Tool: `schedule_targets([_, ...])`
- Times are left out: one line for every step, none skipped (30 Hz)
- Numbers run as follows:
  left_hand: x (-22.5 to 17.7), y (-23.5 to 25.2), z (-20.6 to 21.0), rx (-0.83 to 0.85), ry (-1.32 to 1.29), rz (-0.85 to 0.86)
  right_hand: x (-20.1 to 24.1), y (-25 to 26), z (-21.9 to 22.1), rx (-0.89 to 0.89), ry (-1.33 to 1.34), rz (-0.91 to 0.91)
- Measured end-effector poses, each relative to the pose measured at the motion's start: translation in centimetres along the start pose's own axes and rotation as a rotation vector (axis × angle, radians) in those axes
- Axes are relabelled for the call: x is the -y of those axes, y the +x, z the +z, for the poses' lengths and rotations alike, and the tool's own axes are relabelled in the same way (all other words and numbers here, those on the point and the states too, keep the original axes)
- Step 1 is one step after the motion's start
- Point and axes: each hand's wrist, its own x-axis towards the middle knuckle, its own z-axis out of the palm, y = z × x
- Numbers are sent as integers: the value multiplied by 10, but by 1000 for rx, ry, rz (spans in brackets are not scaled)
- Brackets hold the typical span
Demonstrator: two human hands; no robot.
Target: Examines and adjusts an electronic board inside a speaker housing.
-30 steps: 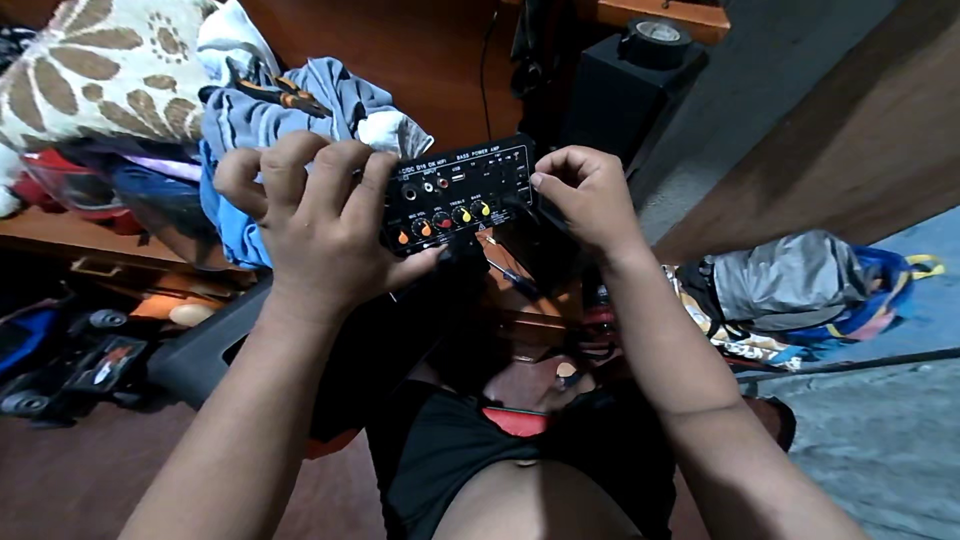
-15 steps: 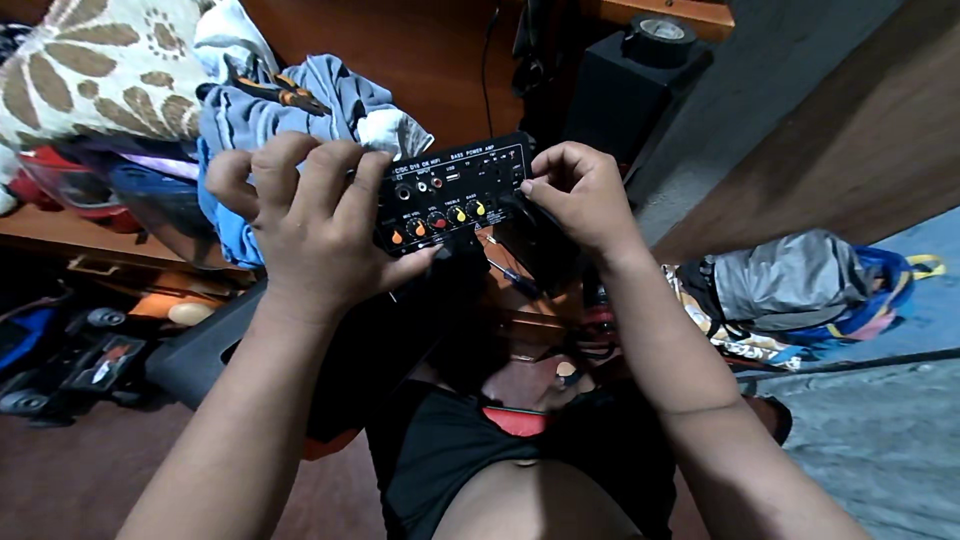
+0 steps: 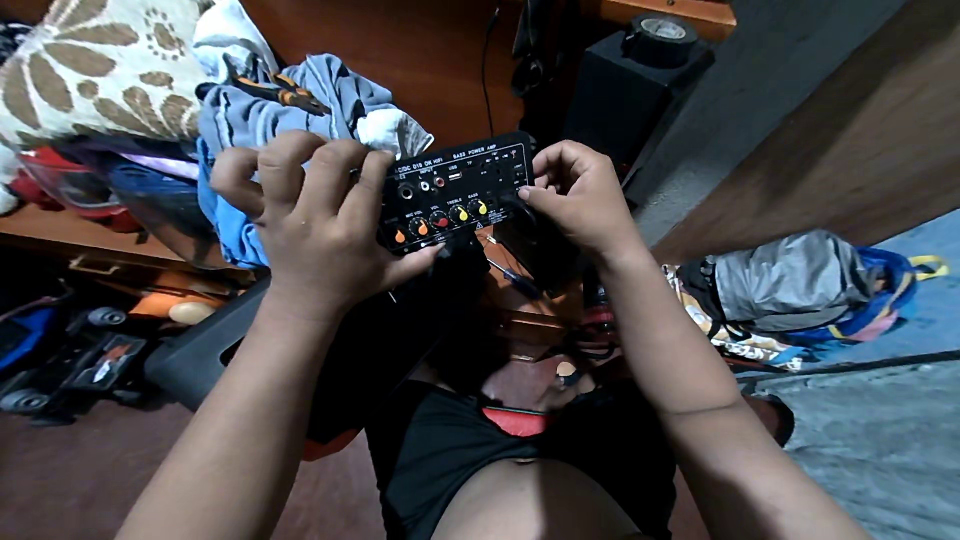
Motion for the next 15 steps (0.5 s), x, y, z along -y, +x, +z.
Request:
schedule_targets([-1,0,0,5,-3,2,-1,0,1,-2,-9,8])
schedule_targets([-1,0,0,6,-4,5,-1,0,1,-1,-12,19])
schedule_targets([-2,0,0,5,-1,6,-1,0,2,-1,-13,31])
schedule_targets([-2,0,0,6,-1,8,-1,-1,3,-3,-18,43])
schedule_targets([-3,0,0,8,1,11,-2,-1,4,-5,-24,52])
schedule_targets([-3,0,0,10,4,11,-3,-1,4,-8,-24,57])
schedule_targets([-3,0,1,7,11,13,-3,-1,4,-8,-23,59])
schedule_targets([-3,-1,2,4,16,13,-4,-1,4,-10,-29,60])
schedule_targets([-2,-1,2,2,18,11,-3,-2,3,-12,-40,58])
schedule_targets([-1,-1,3,3,17,8,-3,-2,3,-17,-49,54])
schedule_targets([-1,-1,3,6,15,4,-2,-2,2,-23,-60,51])
schedule_targets([-1,-1,3,9,16,1,0,-2,2,-26,-70,48])
schedule_targets([-1,-1,3,10,17,0,0,-2,1,-28,-74,41])
schedule_targets([-1,-1,3,10,19,-1,0,-2,1,-28,-71,36])
schedule_targets([-1,-1,3,10,20,-1,0,-2,1,-30,-67,29])
